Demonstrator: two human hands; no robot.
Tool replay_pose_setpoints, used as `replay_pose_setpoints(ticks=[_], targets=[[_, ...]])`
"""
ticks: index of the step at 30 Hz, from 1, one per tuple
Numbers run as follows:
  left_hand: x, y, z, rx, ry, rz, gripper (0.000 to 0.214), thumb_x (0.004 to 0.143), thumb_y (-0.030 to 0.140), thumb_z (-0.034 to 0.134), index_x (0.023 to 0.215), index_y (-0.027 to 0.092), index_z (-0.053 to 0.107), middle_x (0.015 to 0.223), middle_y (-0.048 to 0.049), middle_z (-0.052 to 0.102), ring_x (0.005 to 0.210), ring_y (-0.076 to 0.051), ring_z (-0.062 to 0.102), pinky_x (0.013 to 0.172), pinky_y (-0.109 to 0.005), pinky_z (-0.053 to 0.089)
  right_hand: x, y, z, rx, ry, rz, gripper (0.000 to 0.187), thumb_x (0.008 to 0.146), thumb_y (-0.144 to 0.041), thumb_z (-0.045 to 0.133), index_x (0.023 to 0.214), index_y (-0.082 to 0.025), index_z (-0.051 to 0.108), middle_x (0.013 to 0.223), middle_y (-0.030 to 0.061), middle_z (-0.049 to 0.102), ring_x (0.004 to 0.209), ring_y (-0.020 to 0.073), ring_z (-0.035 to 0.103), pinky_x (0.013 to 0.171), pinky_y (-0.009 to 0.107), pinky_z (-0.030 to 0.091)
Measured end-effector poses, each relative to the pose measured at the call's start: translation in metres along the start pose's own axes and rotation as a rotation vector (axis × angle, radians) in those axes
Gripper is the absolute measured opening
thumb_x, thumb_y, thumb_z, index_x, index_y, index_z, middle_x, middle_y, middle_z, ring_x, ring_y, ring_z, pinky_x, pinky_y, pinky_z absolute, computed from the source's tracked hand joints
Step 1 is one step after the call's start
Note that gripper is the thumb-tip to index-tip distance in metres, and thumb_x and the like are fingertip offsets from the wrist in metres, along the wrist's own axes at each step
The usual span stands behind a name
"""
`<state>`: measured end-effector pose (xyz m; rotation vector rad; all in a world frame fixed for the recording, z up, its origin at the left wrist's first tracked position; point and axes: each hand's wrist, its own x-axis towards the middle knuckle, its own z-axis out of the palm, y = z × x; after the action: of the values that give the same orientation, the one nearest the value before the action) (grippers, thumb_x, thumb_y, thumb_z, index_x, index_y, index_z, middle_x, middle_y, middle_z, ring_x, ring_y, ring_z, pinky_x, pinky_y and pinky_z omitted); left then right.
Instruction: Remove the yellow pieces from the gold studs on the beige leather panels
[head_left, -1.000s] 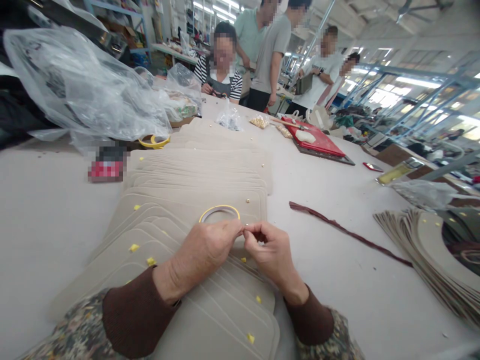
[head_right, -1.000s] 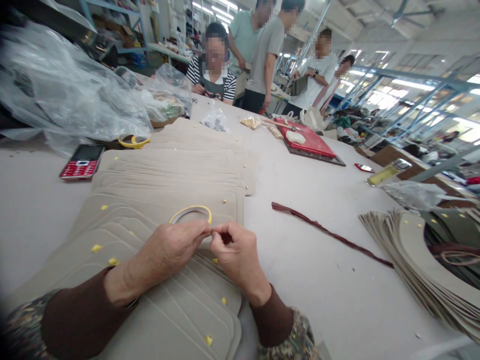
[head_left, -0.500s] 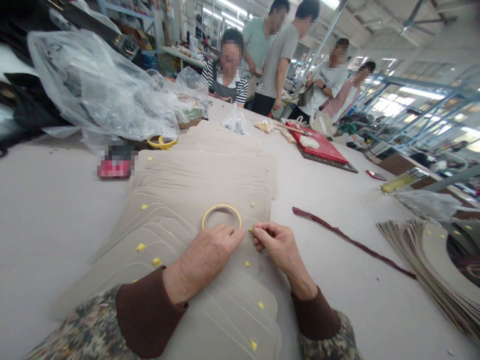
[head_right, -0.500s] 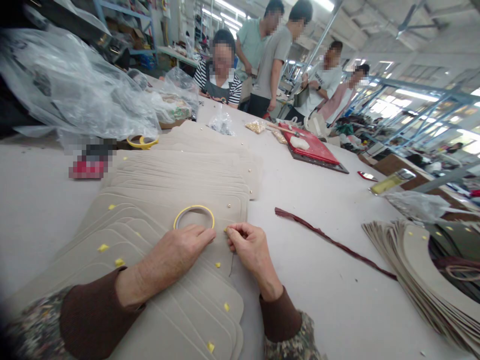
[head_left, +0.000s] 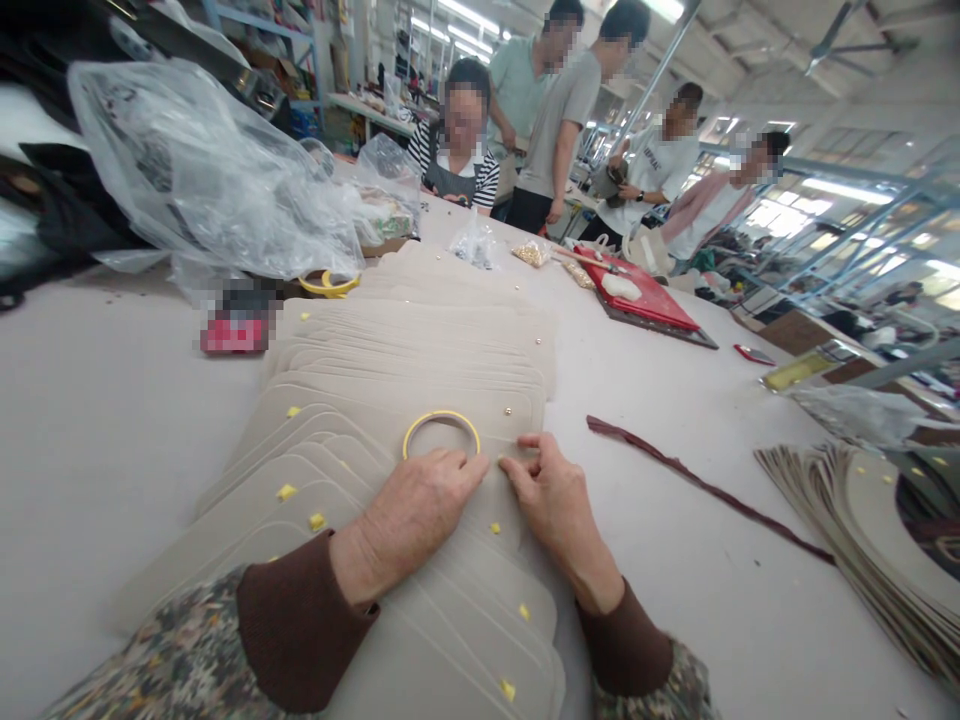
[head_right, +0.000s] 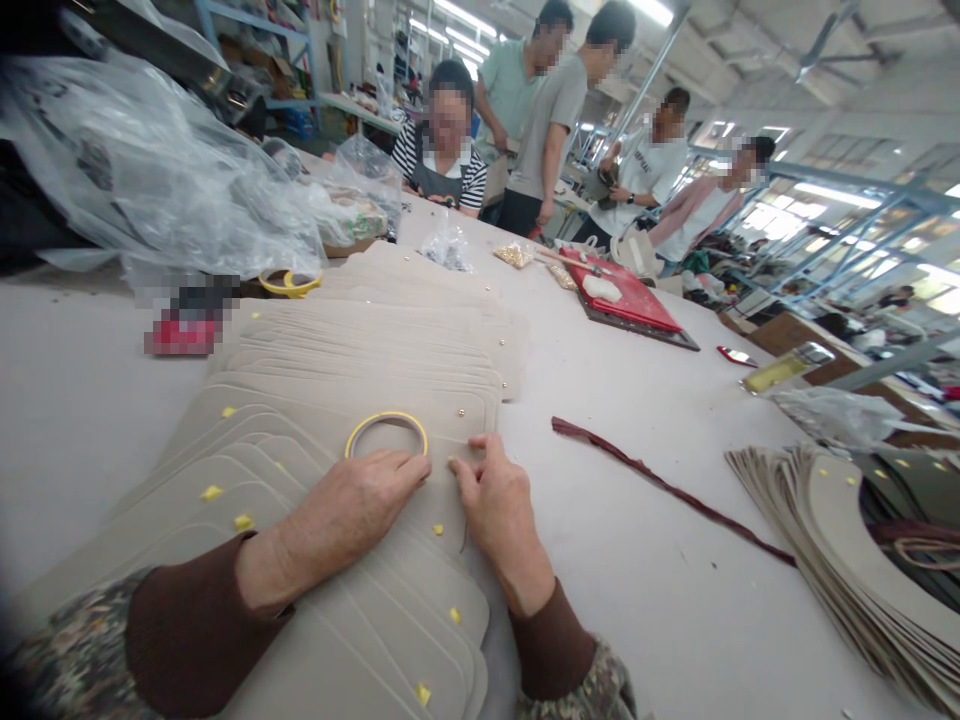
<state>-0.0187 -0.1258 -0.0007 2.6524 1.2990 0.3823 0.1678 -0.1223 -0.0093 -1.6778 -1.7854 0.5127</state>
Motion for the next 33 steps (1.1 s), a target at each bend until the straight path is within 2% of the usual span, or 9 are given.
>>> replay_pose_setpoints(ticks=[3,7,10,15,23,26,28,30,33], targets=[[0.0,-0.001,0.001,0.006,-0.005,-0.004,0.013,0.092,0.01,0.042,0.092,0.02,0.05,0.08,-0.002,0.062,0.076,-0.02,0.061,0.066,-0.031,0.05,-0.006,0.006,-0.004,0.134,-0.024,0.058,0.014,0.087,-0.03,0.057,0.093,-0.018,0.06,0.06,-0.0013,0.065,0.053,0.0153,0.063,0.054,0.025,0.047],[0.001,-0.001,0.0,0.007,-0.017,-0.024,0.013,0.092,0.01,0.042,0.093,0.02,0.051,0.08,-0.0018,0.063,0.075,-0.019,0.062,0.066,-0.03,0.05,-0.012,0.004,-0.003,0.029,0.001,-0.116,0.013,0.087,-0.025,0.057,0.082,-0.018,0.067,0.076,0.0047,0.072,0.068,0.0168,0.067,0.066,0.026,0.049],[0.002,0.001,-0.003,0.003,-0.038,-0.038,0.013,0.092,0.01,0.042,0.093,0.02,0.051,0.082,-0.0024,0.063,0.077,-0.019,0.062,0.067,-0.03,0.051,-0.01,-0.001,0.003,-0.077,0.056,-0.194,0.016,0.087,-0.023,0.055,0.081,-0.017,0.069,0.078,0.0064,0.073,0.07,0.0177,0.067,0.068,0.027,0.047],[0.003,0.003,-0.006,0.02,-0.067,-0.043,0.014,0.092,0.01,0.042,0.091,0.019,0.052,0.081,-0.0027,0.063,0.077,-0.02,0.062,0.067,-0.03,0.05,0.0,-0.008,0.01,-0.156,0.077,-0.039,0.017,0.083,-0.025,0.057,0.069,-0.019,0.065,0.06,0.0008,0.066,0.054,0.0151,0.061,0.058,0.025,0.042],[0.0,-0.001,0.001,0.004,0.004,0.023,0.01,0.094,0.015,0.042,0.091,0.02,0.051,0.079,-0.0009,0.062,0.074,-0.019,0.061,0.065,-0.03,0.047,0.006,-0.006,0.007,-0.029,0.015,0.143,0.007,0.078,-0.025,0.06,0.078,-0.019,0.062,0.054,-0.0048,0.056,0.052,0.0136,0.054,0.053,0.024,0.038],[0.001,-0.001,0.0,0.012,-0.004,0.033,0.01,0.094,0.015,0.043,0.09,0.019,0.051,0.08,-0.0012,0.063,0.074,-0.018,0.061,0.064,-0.028,0.046,-0.001,0.001,-0.007,0.17,-0.148,0.121,0.017,0.079,-0.03,0.063,0.089,-0.017,0.065,0.058,-0.0042,0.058,0.052,0.0126,0.053,0.051,0.023,0.039],[0.001,-0.001,-0.001,0.01,-0.026,0.036,0.01,0.093,0.015,0.044,0.09,0.02,0.051,0.081,-0.0013,0.064,0.074,-0.018,0.061,0.064,-0.028,0.046,-0.007,0.005,-0.018,0.253,-0.361,0.016,0.013,0.08,-0.026,0.062,0.088,-0.017,0.068,0.065,-0.0017,0.063,0.057,0.0124,0.055,0.055,0.023,0.043],[0.002,-0.002,-0.001,0.01,-0.034,0.033,0.01,0.094,0.016,0.044,0.09,0.02,0.051,0.082,-0.0015,0.065,0.076,-0.019,0.062,0.064,-0.028,0.046,-0.013,0.007,-0.027,0.242,-0.507,-0.124,0.013,0.079,-0.015,0.059,0.082,-0.018,0.071,0.074,0.0006,0.067,0.066,0.0132,0.06,0.064,0.024,0.047],[0.002,-0.002,0.001,0.012,-0.028,0.03,0.009,0.094,0.017,0.044,0.089,0.02,0.051,0.081,-0.0016,0.065,0.076,-0.019,0.062,0.065,-0.029,0.045,-0.019,0.004,-0.032,0.157,-0.535,-0.244,0.026,0.075,-0.004,0.055,0.082,-0.019,0.074,0.081,0.0019,0.07,0.076,0.014,0.063,0.074,0.025,0.048]])
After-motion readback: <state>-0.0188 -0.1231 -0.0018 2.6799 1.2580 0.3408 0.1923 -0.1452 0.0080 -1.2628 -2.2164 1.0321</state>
